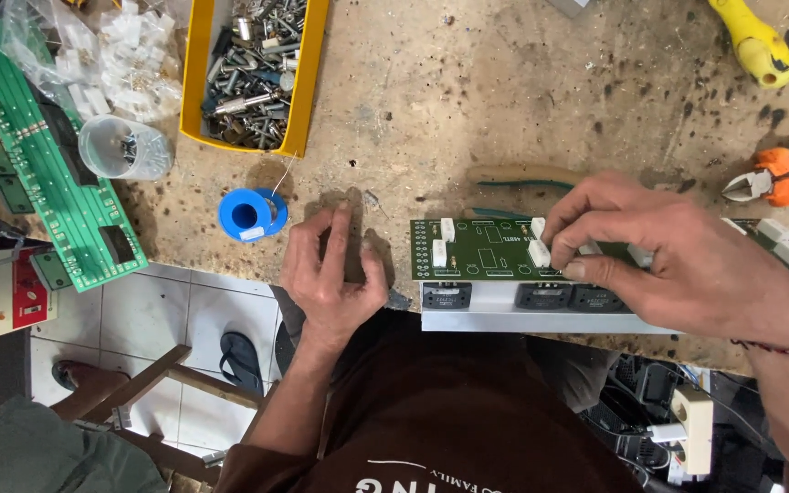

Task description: Soldering electronic components onto a circuit board and using pliers to trim leads.

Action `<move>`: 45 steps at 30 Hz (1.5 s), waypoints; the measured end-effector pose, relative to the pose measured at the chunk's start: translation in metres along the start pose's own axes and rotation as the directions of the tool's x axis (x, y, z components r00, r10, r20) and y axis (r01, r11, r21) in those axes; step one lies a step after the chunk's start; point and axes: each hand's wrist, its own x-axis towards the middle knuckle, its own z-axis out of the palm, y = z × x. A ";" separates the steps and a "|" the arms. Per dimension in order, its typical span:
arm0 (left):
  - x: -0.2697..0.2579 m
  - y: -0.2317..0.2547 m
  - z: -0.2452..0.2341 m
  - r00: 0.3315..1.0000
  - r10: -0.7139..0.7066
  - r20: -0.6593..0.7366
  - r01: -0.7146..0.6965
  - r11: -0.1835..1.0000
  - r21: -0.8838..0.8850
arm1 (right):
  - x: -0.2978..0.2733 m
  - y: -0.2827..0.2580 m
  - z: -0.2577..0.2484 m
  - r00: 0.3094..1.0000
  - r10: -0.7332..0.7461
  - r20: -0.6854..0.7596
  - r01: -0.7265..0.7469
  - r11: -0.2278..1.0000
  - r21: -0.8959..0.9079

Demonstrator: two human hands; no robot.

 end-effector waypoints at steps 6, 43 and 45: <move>0.001 -0.001 0.000 1.000 0.003 0.004 -0.003 1.000 0.002 | 0.003 0.005 -0.003 0.998 0.019 0.053 -0.018 1.000 -0.010; -0.005 0.000 0.003 0.996 0.053 -0.075 -0.052 0.999 0.014 | 0.000 -0.011 0.018 0.963 0.182 -0.196 -0.180 0.983 0.028; -0.006 0.000 0.004 0.996 0.052 -0.076 -0.051 0.999 0.018 | -0.002 -0.011 0.020 0.957 0.143 -0.253 -0.134 0.990 0.053</move>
